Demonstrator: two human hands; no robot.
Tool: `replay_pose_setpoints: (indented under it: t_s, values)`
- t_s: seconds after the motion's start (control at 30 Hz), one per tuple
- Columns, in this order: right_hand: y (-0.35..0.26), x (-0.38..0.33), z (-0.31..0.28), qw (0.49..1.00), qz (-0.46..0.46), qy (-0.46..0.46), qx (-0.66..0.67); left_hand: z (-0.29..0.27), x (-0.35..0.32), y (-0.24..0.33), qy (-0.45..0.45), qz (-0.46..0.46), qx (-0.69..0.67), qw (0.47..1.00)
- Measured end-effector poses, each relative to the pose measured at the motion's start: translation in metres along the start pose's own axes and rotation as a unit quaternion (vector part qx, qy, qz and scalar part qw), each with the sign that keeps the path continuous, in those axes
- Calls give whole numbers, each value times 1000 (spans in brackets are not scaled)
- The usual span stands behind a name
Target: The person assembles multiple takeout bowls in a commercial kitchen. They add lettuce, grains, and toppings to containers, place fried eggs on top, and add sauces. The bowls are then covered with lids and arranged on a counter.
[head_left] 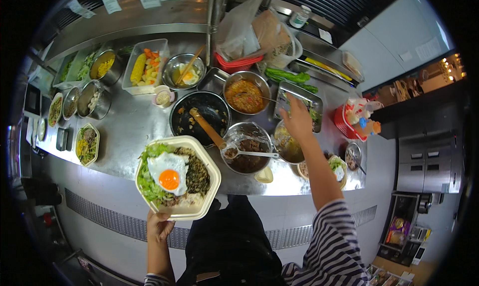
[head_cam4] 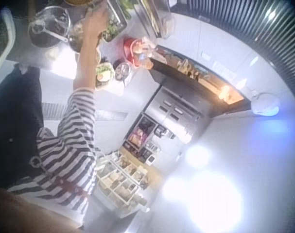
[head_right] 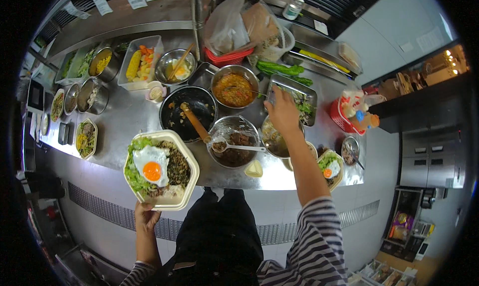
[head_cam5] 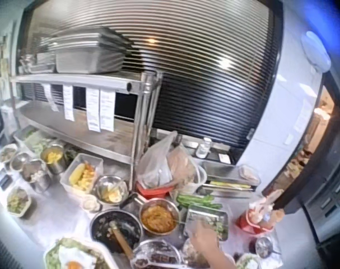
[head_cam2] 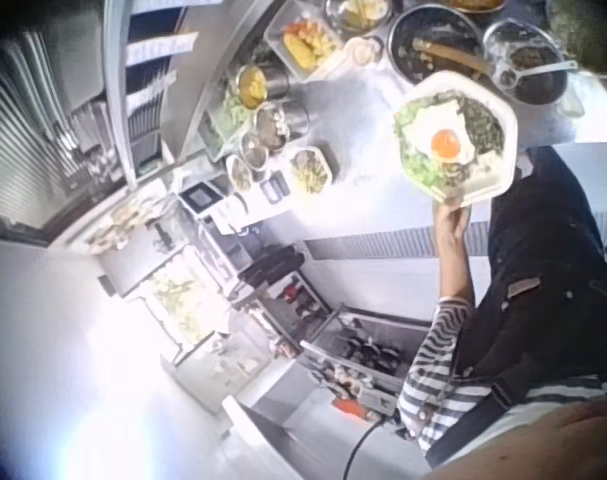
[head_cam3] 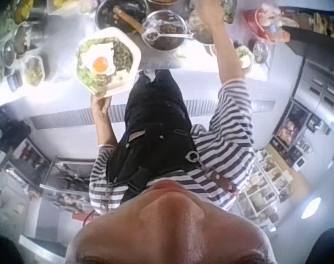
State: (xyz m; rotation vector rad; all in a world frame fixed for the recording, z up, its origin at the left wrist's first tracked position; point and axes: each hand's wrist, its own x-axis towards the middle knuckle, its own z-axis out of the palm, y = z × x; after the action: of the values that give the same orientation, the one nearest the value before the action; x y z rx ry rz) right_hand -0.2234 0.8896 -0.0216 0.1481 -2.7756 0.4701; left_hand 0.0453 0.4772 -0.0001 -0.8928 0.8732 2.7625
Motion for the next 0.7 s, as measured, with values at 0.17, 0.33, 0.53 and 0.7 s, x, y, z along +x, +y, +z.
replay_pose_setpoints:
  t_s: [0.17,0.33,0.53,0.7]
  values:
    - [-16,67,41,944,-74,-290,-142,35,30,-6,3,69,50,996]
    - [-25,73,40,947,-241,-168,-127,79,51,-4,-1,107,73,992]
    - [-26,50,9,957,-234,-157,-71,108,66,-2,56,110,84,989]
    - [-24,40,20,968,-93,-223,60,135,74,-4,96,101,42,989]
